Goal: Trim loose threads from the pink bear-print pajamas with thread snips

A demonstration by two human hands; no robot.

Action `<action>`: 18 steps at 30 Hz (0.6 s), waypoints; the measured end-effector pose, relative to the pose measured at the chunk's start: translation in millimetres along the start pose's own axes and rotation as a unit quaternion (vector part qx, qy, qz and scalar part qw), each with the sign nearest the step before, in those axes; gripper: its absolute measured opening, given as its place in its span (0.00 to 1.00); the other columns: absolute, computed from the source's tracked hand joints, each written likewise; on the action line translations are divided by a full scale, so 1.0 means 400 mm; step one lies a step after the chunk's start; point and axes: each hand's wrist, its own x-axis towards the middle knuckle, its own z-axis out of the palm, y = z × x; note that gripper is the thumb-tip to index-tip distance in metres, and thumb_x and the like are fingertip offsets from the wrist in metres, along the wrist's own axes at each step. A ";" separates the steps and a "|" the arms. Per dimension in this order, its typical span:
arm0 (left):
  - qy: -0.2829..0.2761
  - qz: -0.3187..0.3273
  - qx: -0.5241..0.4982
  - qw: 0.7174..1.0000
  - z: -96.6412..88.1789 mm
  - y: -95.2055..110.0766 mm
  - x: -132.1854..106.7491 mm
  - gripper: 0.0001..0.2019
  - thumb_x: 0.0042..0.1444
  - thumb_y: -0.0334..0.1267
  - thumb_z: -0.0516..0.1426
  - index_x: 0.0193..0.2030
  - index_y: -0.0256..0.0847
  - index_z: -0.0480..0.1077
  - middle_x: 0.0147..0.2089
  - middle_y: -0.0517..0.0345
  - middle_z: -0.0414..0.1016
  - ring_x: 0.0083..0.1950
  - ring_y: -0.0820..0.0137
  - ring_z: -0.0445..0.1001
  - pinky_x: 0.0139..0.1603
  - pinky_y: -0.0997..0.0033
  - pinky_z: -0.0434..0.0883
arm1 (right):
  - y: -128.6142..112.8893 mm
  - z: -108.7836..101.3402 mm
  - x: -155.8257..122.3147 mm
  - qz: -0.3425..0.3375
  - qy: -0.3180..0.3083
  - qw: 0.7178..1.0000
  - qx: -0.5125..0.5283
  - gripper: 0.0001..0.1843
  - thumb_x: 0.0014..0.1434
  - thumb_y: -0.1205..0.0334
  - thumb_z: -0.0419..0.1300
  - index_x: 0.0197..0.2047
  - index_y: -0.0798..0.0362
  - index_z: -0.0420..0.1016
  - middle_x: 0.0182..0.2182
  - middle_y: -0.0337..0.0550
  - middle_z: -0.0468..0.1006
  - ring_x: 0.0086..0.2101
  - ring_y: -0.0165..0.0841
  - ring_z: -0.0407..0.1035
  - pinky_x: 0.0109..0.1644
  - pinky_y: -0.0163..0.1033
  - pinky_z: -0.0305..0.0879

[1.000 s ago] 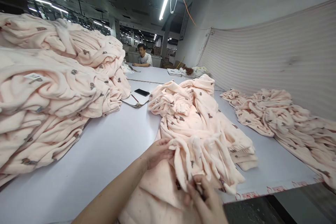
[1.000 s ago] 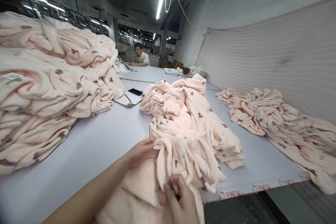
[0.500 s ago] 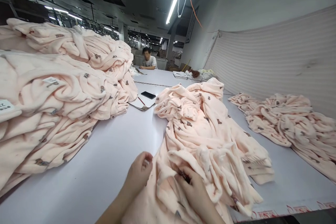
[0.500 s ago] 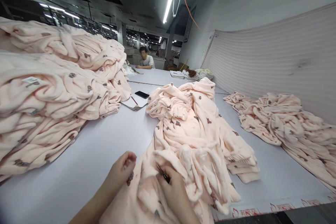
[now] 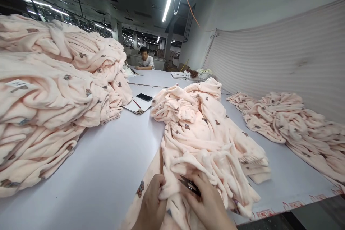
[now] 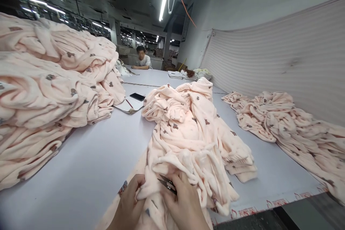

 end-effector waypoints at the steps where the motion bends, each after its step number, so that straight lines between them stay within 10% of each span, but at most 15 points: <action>1: 0.001 0.002 -0.003 1.000 0.002 -0.004 -0.001 0.06 0.53 0.28 0.47 0.34 0.44 0.60 0.32 0.61 0.63 0.33 0.68 0.66 0.36 0.70 0.63 | -0.015 -0.008 -0.001 -0.014 -0.008 0.999 0.027 0.14 0.58 0.64 0.56 0.48 0.46 0.72 0.42 0.43 0.75 0.43 0.38 0.72 0.43 0.39 0.69; 18: 0.021 -0.048 -0.062 0.997 0.018 -0.002 0.002 0.04 0.53 0.34 0.52 0.31 0.44 0.58 0.28 0.66 0.56 0.29 0.72 0.58 0.30 0.73 0.58 | -0.066 -0.011 0.020 -0.004 -0.025 0.998 0.065 0.12 0.59 0.64 0.56 0.43 0.46 0.78 0.39 0.42 0.79 0.42 0.39 0.73 0.44 0.39 0.68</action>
